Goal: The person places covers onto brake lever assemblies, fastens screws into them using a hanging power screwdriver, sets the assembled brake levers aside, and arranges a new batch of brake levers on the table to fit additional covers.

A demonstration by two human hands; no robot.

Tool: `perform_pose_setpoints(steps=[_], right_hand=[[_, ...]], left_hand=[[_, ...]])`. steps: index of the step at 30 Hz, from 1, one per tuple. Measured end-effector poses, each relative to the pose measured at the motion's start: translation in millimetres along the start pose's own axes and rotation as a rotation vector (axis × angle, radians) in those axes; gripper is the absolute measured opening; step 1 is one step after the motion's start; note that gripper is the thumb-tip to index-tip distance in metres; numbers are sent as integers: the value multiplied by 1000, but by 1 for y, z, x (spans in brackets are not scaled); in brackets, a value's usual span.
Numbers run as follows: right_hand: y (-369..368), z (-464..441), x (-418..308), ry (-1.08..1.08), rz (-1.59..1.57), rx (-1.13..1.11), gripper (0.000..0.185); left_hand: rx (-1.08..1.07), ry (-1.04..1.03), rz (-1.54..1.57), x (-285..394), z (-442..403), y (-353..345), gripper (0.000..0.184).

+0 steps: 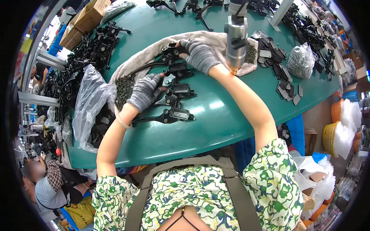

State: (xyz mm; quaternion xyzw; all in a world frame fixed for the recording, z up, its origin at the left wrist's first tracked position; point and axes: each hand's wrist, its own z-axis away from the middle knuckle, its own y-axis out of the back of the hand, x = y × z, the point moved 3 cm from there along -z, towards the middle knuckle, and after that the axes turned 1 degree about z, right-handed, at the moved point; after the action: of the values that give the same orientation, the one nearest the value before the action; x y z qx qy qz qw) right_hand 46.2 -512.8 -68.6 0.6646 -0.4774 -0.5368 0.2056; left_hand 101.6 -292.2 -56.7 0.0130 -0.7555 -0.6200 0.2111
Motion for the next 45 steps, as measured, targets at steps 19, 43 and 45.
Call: perform_pose_setpoints(steps=[19,43,45], right_hand=[[32,84,-58,153,-185,-210,33],[44,23,-162,304,-201,119,29],[13,-31,-198,320,-252,38,30]], left_hand=[[290,-195,258,39,35,39,32],[823,130,181,-174,115,178,22],[567,722,-452,-278,151,217,29]])
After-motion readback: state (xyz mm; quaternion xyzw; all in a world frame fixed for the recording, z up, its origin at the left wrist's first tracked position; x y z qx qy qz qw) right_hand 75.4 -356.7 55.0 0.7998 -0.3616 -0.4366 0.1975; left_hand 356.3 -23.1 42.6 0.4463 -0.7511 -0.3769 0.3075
